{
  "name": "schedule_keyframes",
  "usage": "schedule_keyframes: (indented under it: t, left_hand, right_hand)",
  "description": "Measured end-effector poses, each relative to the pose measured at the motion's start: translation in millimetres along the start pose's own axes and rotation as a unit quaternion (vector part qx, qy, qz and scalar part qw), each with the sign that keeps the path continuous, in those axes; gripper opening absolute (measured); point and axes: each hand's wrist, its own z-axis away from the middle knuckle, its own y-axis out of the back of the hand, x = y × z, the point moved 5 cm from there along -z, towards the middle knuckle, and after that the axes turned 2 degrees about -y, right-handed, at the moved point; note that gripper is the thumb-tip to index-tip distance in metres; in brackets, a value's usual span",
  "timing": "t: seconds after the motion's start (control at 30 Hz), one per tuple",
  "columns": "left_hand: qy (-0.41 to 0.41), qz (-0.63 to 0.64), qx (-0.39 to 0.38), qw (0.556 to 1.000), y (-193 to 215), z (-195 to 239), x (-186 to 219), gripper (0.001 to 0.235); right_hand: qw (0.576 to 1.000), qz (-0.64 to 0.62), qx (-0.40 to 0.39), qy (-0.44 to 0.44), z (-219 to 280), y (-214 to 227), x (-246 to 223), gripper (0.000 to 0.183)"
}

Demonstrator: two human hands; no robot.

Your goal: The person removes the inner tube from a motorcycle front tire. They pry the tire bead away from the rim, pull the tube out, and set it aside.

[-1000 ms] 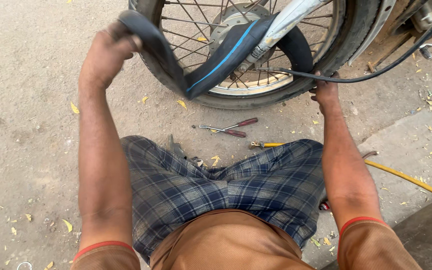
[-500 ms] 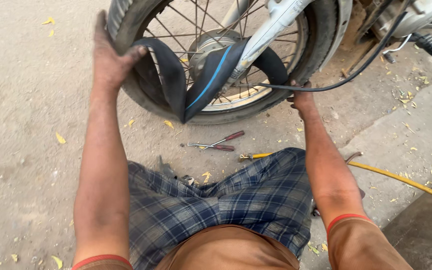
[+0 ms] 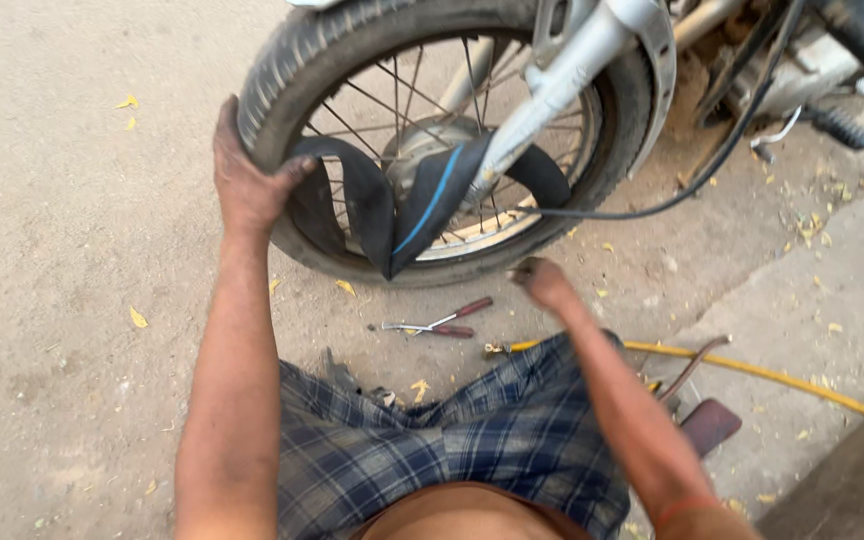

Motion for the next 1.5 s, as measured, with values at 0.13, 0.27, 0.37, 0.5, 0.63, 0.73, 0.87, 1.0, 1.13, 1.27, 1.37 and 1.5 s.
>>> schedule_keyframes:
  t: [0.13, 0.27, 0.37, 0.5, 0.63, 0.73, 0.87, 1.0, 1.13, 1.27, 1.37, 1.5]
  left_hand:
    - [-0.061, -0.005, 0.029, 0.998, 2, 20, 5, 0.130]
    - [0.004, -0.034, 0.012, 0.999, 6, 26, 19, 0.133]
    - [0.018, -0.046, 0.025, 0.998, 12, 42, 34, 0.134]
    - [-0.010, -0.090, 0.051, 0.995, 12, 67, 43, 0.130]
    - [-0.052, -0.134, 0.084, 0.986, 15, 89, 51, 0.131]
    - [-0.054, -0.115, 0.083, 0.988, 15, 97, 58, 0.129]
    - [-0.051, -0.111, 0.095, 0.988, 15, 100, 61, 0.124]
    - [-0.047, -0.084, 0.090, 0.991, 15, 106, 56, 0.116]
    - [-0.037, -0.049, 0.074, 0.995, 19, 107, 43, 0.107]
    - [0.048, 0.060, 0.046, 0.996, 10, 124, 4, 0.114]
    - [0.135, 0.154, 0.008, 0.979, -3, 137, -36, 0.117]
    - [0.115, 0.234, -0.009, 0.965, -16, 136, -72, 0.123]
  right_hand:
    - [0.953, 0.137, 0.165, 0.214, 10, 42, -86, 0.060]
    - [0.937, 0.160, 0.150, 0.271, -57, 69, -145, 0.054]
    - [0.903, 0.293, 0.152, 0.275, -82, 75, -160, 0.038]
    - [0.871, 0.298, 0.287, 0.266, -86, 126, -121, 0.018]
    - [0.854, 0.375, 0.315, 0.177, -98, 157, -91, 0.031]
    - [0.869, 0.404, 0.260, 0.117, -91, 150, -104, 0.050]
    - [0.913, 0.261, 0.186, 0.254, -64, 122, -150, 0.068]
    - [0.827, 0.364, 0.252, 0.346, -70, 116, -158, 0.031]
    - [0.880, 0.386, 0.216, 0.173, -108, 170, -107, 0.031]
    - [0.793, 0.579, 0.172, 0.074, -114, 167, -90, 0.042]
    - [0.840, 0.538, 0.069, 0.007, -95, 139, -86, 0.033]
    - [0.913, 0.292, 0.234, 0.165, -31, 117, -110, 0.068]
